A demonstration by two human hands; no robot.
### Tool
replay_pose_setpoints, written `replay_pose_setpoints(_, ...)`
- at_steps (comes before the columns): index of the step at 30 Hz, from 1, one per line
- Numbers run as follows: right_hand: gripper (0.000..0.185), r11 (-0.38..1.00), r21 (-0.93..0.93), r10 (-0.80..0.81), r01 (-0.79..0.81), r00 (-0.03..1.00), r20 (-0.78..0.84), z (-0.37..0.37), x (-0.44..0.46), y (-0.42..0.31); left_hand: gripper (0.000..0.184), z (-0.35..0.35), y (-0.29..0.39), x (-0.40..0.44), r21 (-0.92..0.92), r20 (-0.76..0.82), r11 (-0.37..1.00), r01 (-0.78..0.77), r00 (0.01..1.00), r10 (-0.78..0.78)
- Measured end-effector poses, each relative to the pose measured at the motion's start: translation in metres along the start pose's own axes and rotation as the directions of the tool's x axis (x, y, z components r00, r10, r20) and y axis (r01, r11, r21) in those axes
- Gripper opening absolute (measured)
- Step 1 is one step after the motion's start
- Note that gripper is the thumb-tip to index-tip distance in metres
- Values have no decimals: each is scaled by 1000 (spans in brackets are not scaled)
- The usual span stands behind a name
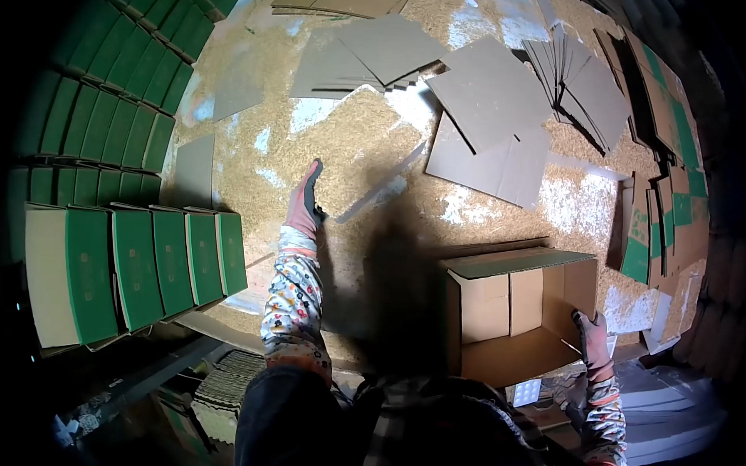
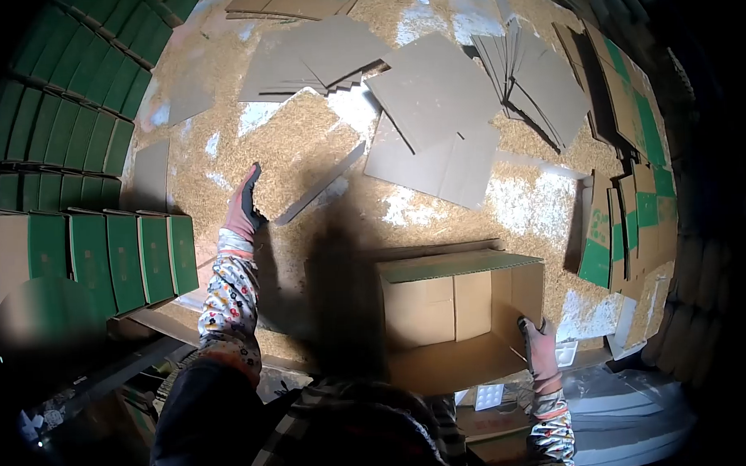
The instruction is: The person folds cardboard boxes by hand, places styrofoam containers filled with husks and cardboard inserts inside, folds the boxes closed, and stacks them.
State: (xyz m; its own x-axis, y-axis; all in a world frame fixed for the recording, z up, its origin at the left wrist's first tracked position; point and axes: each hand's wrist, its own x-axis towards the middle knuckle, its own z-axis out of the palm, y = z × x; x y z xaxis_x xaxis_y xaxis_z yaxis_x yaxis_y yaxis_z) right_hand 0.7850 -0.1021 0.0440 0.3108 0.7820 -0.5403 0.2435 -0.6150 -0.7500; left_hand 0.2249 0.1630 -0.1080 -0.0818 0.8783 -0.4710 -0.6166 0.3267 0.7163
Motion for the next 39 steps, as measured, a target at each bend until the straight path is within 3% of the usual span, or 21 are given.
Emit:
replay_pose_setpoints(4, 25, 993, -102, -52, 53, 999, 15, 2, 1, 0, 33, 78, 19, -28, 361, -247, 897, -256, 901, 357)
replay_pose_setpoints(5, 24, 985, -161, -68, 69, 998, 13, 1, 3, 1, 35, 80, 13, -20, 270, -275, 936, -226, 914, 300)
replay_pose_setpoints(8, 30, 993, 73, -93, 88, 993, 67, 4, 8, 7, 45, 110, 7, -56, -51, -270, 980, -191, 948, 170)
replay_pose_setpoints(12, 31, 966, 228, -156, 118, 975, 157, 11, -1, -12, 40, 97, 12, -137, -441, 254, 884, 156, 966, -44)
replay_pose_setpoints(14, 32, 938, 346, -147, 33, 940, 308, 14, -7, -39, 39, 106, 29, -198, -392, 336, 903, 173, 941, -35)
replay_pose_setpoints(19, 28, 739, 368, -671, 565, 667, 323, 33, -1, -69, 36, 127, 61, -296, -113, 353, 987, 118, 933, -71)
replay_pose_setpoints(20, 28, 747, 375, -662, 549, 667, 342, 35, 3, -66, 34, 135, 64, -313, 67, 394, 997, -48, 919, 18)
replay_pose_setpoints(21, 28, 756, 381, -652, 533, 666, 362, 37, 7, -63, 37, 141, 66, -320, 389, 551, 822, -417, 820, 155)
replay_pose_setpoints(23, 28, 853, 470, -453, 228, 770, 449, 49, 38, -41, 48, 150, 63, -327, 501, 862, -41, -865, 494, 115)
replay_pose_setpoints(24, 28, 803, 592, -415, 72, 780, 468, 55, 29, -45, 40, 152, 48, -320, 522, 840, 155, -839, 537, 77)
replay_pose_setpoints(25, 30, 763, 638, -478, 103, 755, 449, 59, 22, -41, 34, 158, 34, -315, 532, 815, 342, -774, 578, 39)
replay_pose_setpoints(26, 33, 718, 684, -539, 130, 725, 428, 64, 16, -37, 34, 165, 18, -315, 522, 838, 229, -822, 544, 45)
replay_pose_setpoints(27, 35, 649, 757, -469, -74, 744, 475, 56, -10, -47, 34, 171, 7, -313, 506, 857, 117, -854, 513, 39)
replay_pose_setpoints(28, 43, 585, 768, -405, -260, 727, 554, 51, -8, -36, 40, 168, -7, -300, 634, 698, 540, -554, 711, -90)
replay_pose_setpoints(29, 46, 711, 701, -424, -57, 760, 492, 46, -13, -23, 47, 165, -22, -287, 554, 482, 825, -109, 850, -212)
replay_pose_setpoints(31, 52, 839, 417, -504, 349, 788, 355, 32, -23, -12, 50, 181, -45, -298, 424, 347, 905, 34, 917, -197)
replay_pose_setpoints(32, 57, 836, 437, -472, 332, 841, 265, 33, -13, -7, 53, 184, -60, -307, 475, 411, 833, -282, 909, 73)
replay_pose_setpoints(33, 62, 829, 460, -436, 319, 884, 172, 33, -3, -1, 57, 177, -63, -308, 666, 426, 614, -424, 892, 154)
replay_pose_setpoints(35, 67, 598, 749, -103, -285, 900, 424, 24, 43, -7, 62, 180, -64, -324, 718, 397, 494, -491, 871, 289)
replay_pose_setpoints(37, 84, 854, 356, -427, 380, 902, 62, 38, 106, -12, 66, 161, -78, -320, 769, 491, 138, -624, 716, 496)
replay_pose_setpoints(39, 91, 904, 96, -388, 416, 895, -219, 75, 208, 3, 71, 165, -70, -332, 739, 593, -11, -673, 643, 485)
